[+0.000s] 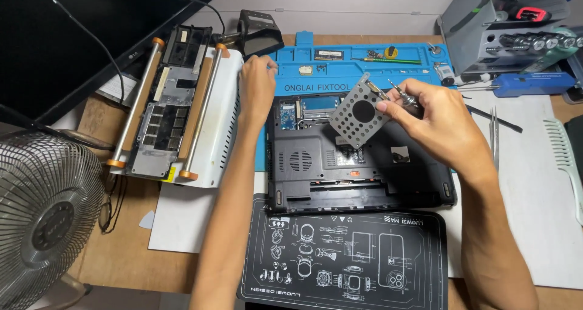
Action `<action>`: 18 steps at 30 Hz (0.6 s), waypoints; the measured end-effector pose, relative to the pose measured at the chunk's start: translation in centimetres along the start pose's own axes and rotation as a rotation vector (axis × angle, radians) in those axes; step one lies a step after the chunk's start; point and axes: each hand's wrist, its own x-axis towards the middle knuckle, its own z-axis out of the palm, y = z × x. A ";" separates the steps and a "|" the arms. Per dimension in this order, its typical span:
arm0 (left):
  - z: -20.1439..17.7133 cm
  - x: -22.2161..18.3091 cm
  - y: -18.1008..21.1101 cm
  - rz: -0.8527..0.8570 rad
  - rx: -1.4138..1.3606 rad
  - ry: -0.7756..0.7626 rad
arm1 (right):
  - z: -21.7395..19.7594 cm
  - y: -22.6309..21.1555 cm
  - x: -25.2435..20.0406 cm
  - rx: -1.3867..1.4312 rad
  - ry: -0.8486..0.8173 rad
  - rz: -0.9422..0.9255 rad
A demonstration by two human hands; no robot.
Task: Removing a hard drive bracket from a laptop and then unscrewing the hard drive from the bracket.
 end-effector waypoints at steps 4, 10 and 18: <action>1.5 0.6 -0.9 0.004 0.014 0.002 | -0.3 0.1 -0.1 -0.011 -0.007 0.022; 1.6 -1.0 -1.5 0.013 -0.106 0.055 | -0.8 0.0 -0.3 -0.011 -0.010 0.012; 1.6 -2.4 -1.1 0.008 -0.201 0.047 | -0.7 -0.2 -0.4 -0.016 -0.021 0.033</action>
